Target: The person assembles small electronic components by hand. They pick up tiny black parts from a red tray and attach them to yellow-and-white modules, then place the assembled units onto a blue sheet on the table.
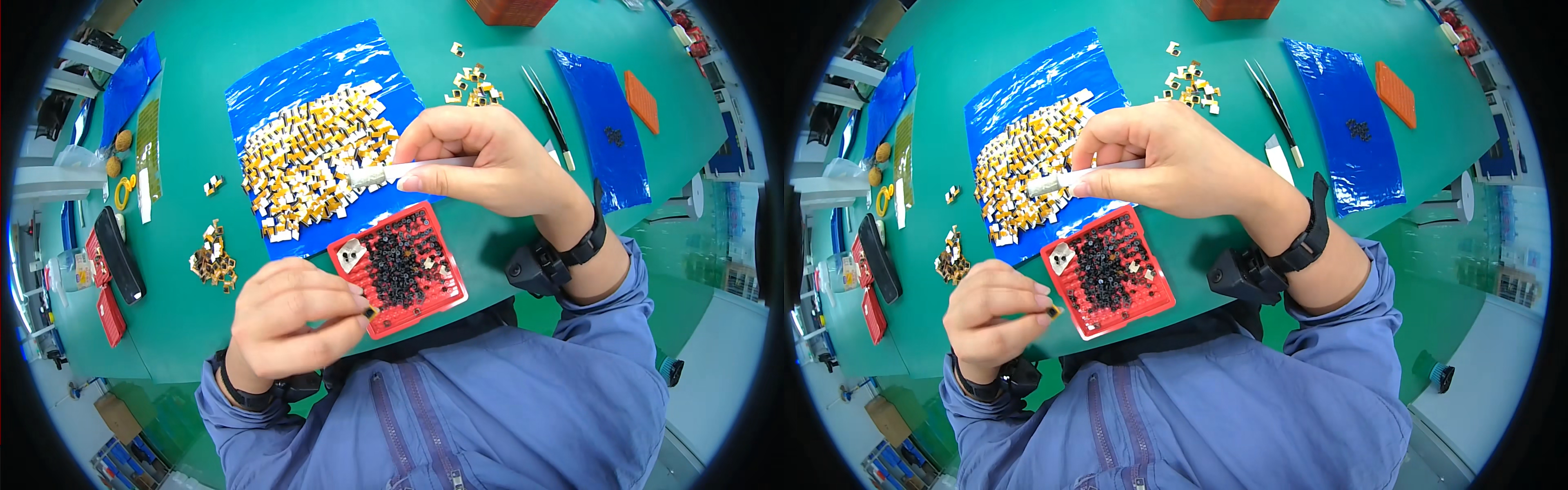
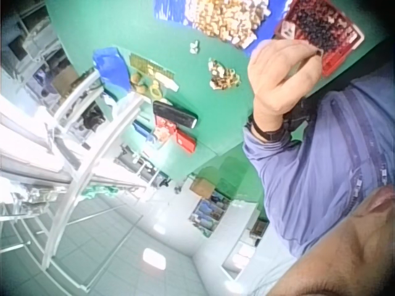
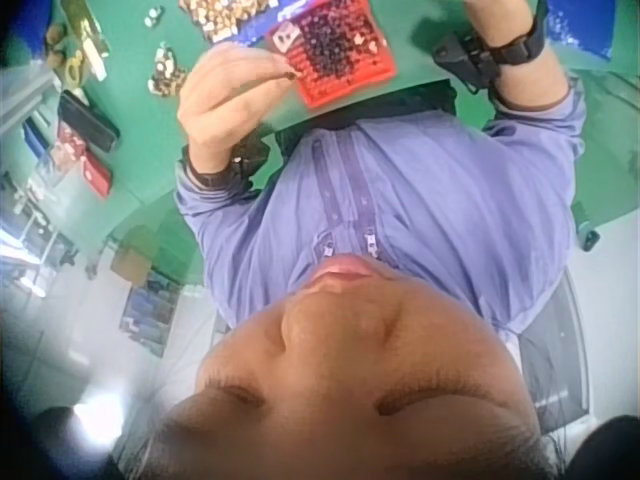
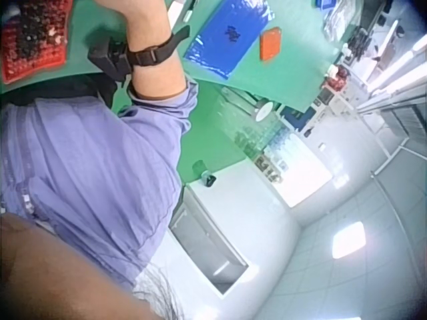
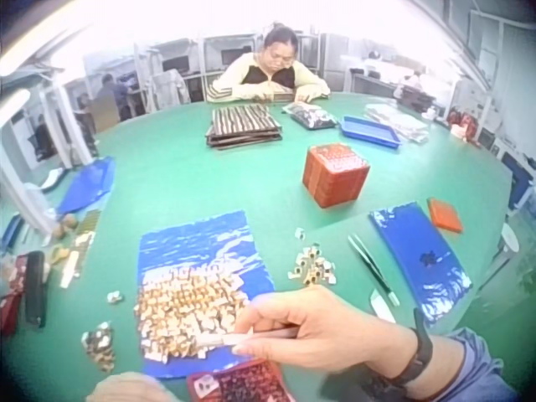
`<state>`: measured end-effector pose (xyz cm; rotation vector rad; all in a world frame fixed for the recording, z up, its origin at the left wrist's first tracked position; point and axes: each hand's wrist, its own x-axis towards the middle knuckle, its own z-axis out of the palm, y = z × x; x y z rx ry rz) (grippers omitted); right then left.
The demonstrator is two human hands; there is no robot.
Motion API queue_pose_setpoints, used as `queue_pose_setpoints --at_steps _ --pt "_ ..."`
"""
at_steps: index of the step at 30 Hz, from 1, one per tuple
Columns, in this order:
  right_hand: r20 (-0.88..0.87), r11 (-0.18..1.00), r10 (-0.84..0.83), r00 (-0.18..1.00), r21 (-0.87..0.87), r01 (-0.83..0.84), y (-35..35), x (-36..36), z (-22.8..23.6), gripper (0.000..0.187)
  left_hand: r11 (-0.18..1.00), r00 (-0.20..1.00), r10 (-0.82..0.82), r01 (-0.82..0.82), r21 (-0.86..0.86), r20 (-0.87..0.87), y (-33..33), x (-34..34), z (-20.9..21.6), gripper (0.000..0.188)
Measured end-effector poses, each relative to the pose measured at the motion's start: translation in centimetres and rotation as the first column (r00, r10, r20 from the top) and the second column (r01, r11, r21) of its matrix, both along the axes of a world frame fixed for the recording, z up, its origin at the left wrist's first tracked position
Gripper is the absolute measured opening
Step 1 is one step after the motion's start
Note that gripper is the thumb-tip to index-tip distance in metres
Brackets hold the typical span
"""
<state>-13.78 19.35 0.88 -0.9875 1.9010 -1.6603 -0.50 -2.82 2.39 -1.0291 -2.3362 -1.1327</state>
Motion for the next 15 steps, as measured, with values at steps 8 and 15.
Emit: queue_pose_setpoints --at_steps 8,15 --pt "0.043 0.998 0.009 0.999 0.055 -0.011 0.2 0.1 0.7 0.013 0.867 0.793 0.488 -0.488 -0.099 0.365 -3.1 -1.3 -0.3 0.010" --pt "0.042 0.999 0.017 0.999 0.028 -0.018 0.1 0.0 0.6 0.013 0.891 0.800 0.445 -0.353 -0.284 0.402 -3.6 -1.5 -1.3 0.012"
